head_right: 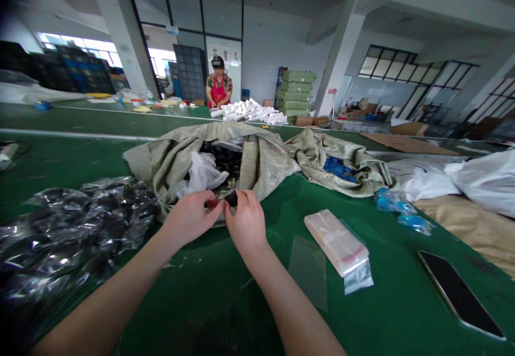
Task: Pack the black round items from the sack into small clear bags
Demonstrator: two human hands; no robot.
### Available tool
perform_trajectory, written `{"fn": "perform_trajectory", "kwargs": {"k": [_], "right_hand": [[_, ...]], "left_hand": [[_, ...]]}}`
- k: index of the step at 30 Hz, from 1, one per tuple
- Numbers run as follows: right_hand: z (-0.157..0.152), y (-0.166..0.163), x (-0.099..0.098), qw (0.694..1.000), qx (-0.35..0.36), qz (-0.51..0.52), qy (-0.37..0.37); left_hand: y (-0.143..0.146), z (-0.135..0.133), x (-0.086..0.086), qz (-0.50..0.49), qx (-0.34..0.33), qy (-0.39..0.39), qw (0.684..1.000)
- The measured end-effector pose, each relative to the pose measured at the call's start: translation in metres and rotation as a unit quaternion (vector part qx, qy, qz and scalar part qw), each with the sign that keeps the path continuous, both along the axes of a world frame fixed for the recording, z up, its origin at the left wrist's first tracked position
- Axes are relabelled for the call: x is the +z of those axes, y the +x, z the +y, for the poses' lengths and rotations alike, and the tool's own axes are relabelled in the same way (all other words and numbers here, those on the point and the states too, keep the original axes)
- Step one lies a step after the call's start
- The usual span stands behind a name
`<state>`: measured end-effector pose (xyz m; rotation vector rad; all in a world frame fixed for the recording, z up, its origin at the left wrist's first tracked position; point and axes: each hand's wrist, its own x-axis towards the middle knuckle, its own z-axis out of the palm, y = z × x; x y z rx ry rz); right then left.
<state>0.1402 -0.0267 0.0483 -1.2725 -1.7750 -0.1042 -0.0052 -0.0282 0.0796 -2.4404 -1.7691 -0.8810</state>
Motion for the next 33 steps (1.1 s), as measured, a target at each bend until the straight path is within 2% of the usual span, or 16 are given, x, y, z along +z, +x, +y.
{"fn": "perform_trajectory", "kwargs": {"k": [5, 12, 17, 20, 22, 24, 27, 33], "right_hand": [[-0.002, 0.004, 0.007, 0.998, 0.003, -0.051, -0.040], [-0.005, 0.010, 0.017, 0.989, -0.010, -0.088, -0.117], [-0.004, 0.011, 0.015, 0.986, -0.045, -0.043, -0.152], [-0.002, 0.012, 0.014, 0.984, -0.034, -0.034, -0.170], [-0.002, 0.012, 0.015, 0.984, -0.028, -0.056, -0.167], [-0.004, 0.011, 0.017, 0.984, -0.041, -0.082, -0.151], [-0.006, 0.010, 0.020, 0.983, -0.079, -0.100, -0.129], [-0.005, 0.015, 0.023, 0.979, -0.124, -0.111, -0.119]], "left_hand": [[0.000, 0.003, -0.001, -0.020, -0.050, -0.003, 0.999], [-0.006, 0.008, 0.007, -0.064, -0.063, -0.102, 0.991], [-0.009, 0.008, 0.008, -0.077, -0.128, -0.104, 0.983], [-0.011, 0.009, 0.009, -0.069, -0.178, -0.104, 0.976], [-0.012, 0.010, 0.009, -0.060, -0.188, -0.098, 0.975], [-0.013, 0.010, 0.008, -0.045, -0.173, -0.086, 0.980], [-0.009, 0.007, 0.005, -0.013, -0.114, -0.077, 0.990], [0.010, -0.003, -0.007, 0.030, -0.034, -0.132, 0.990]]}}
